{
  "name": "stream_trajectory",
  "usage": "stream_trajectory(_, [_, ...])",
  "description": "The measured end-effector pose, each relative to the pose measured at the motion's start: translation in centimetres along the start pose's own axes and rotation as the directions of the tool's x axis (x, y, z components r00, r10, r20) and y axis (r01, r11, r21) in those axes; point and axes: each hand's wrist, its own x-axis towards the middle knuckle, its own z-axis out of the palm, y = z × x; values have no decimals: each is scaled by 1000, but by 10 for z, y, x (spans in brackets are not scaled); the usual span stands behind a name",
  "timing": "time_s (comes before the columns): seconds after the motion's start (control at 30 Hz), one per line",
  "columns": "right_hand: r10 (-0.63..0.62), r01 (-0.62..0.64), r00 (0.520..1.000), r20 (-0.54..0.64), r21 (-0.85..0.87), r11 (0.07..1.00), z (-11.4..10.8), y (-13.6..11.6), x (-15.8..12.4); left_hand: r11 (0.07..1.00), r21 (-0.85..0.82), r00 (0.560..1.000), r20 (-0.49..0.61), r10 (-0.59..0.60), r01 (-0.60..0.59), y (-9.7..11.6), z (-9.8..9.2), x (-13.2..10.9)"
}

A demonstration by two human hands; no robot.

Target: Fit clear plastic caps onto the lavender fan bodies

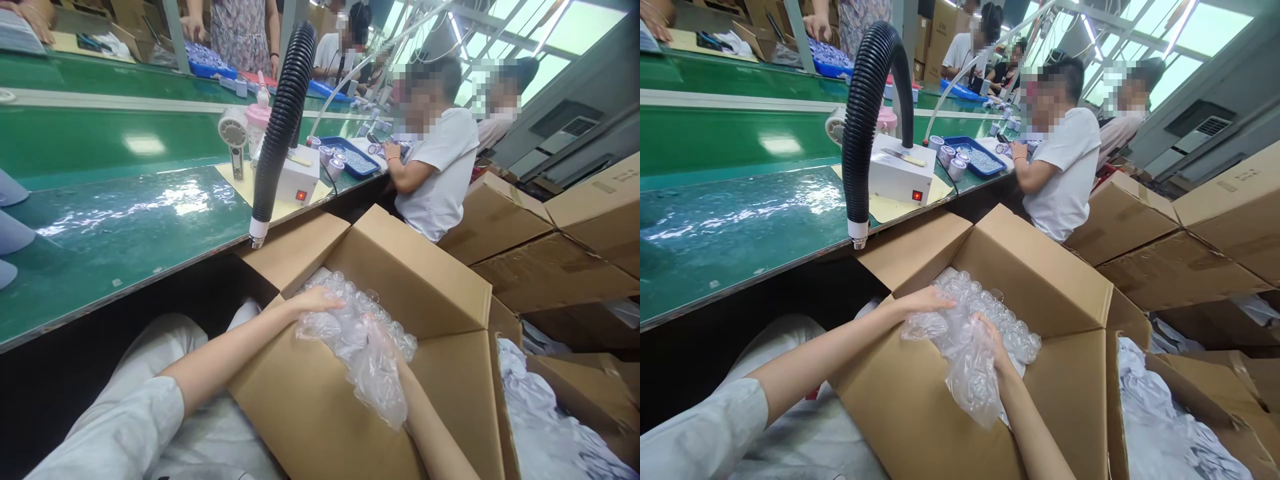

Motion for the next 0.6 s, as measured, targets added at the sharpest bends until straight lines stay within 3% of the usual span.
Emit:
stream_trajectory(0.13, [80,-92,992,95,129,987,6,-9,-10,998,-20,997,-63,-52,51,-5,2,-1])
stream_trajectory(0.3, [135,-155,985,110,200,967,5,-11,-14,995,38,983,-163,-79,87,-11,2,-2])
stream_trajectory(0.47, [113,-119,993,42,228,966,4,-5,-9,994,85,989,-137,-56,68,-16,3,0])
stream_trajectory(0.6, [97,-100,995,26,182,978,2,3,-3,1000,13,996,-83,-15,16,-18,2,1])
